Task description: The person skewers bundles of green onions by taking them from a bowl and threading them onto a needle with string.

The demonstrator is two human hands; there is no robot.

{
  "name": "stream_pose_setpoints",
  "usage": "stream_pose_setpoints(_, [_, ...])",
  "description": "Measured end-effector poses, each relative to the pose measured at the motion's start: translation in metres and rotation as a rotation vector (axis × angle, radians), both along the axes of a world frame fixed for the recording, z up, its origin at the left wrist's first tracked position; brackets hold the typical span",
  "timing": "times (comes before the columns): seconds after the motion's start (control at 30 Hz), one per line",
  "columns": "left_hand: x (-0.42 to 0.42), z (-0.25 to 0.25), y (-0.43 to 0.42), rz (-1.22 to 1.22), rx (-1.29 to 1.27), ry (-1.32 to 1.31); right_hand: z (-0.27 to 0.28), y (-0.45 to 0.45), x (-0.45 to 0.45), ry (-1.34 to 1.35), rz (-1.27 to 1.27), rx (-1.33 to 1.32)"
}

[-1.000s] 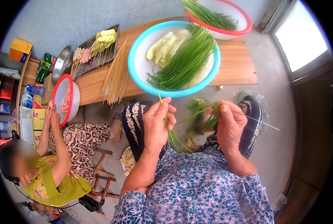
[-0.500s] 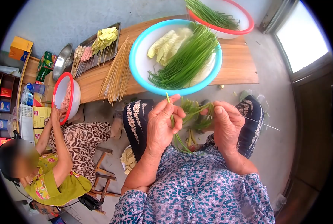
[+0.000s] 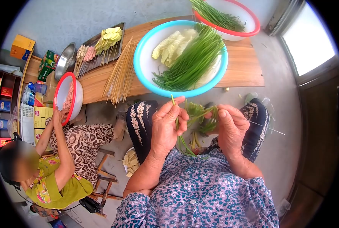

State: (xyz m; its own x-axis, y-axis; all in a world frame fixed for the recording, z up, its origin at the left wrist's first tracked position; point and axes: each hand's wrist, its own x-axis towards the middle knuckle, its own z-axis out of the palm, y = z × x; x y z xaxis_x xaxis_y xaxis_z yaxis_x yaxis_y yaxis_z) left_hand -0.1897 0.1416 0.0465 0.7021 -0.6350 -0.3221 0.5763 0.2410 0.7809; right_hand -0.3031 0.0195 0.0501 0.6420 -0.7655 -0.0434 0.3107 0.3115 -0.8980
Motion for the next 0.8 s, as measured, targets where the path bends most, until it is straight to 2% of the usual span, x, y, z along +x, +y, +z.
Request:
stream_pose_setpoints(0.1, [-0.003, 0.003, -0.001, -0.024, 0.119, -0.123, -0.002, 0.001, 0.001, -0.046, -0.007, 0.003])
stream_pose_setpoints(0.23, [-0.005, -0.003, 0.002, -0.066, 0.198, -0.285, -0.003, -0.004, 0.001, 0.066, 0.031, -0.057])
stream_pose_setpoints(0.3, [-0.001, -0.008, 0.002, -0.012, 0.383, -0.779, -0.004, -0.007, 0.003, 0.142, 0.056, -0.089])
stream_pose_setpoints(0.33, [0.001, -0.009, 0.003, -0.012, 0.382, -0.78, -0.006, -0.008, 0.005, 0.034, 0.085, 0.057])
stream_pose_setpoints(0.37, [0.003, -0.009, 0.003, 0.017, 0.431, -0.951, -0.007, -0.009, 0.006, -0.075, 0.114, 0.205])
stream_pose_setpoints(0.4, [0.005, -0.009, 0.004, 0.048, 0.48, -1.123, -0.006, -0.009, 0.007, -0.077, 0.116, 0.204])
stream_pose_setpoints(0.53, [-0.001, 0.0, -0.001, 0.078, 0.364, -0.948, -0.005, -0.01, 0.01, -0.11, 0.15, 0.327])
stream_pose_setpoints(0.6, [-0.005, -0.002, -0.002, 0.077, 0.142, -0.511, -0.004, -0.01, 0.01, -0.121, 0.153, 0.353])
stream_pose_setpoints(0.8, [-0.002, -0.001, -0.001, 0.072, 0.045, -0.461, -0.005, -0.009, 0.011, -0.138, 0.181, 0.364])
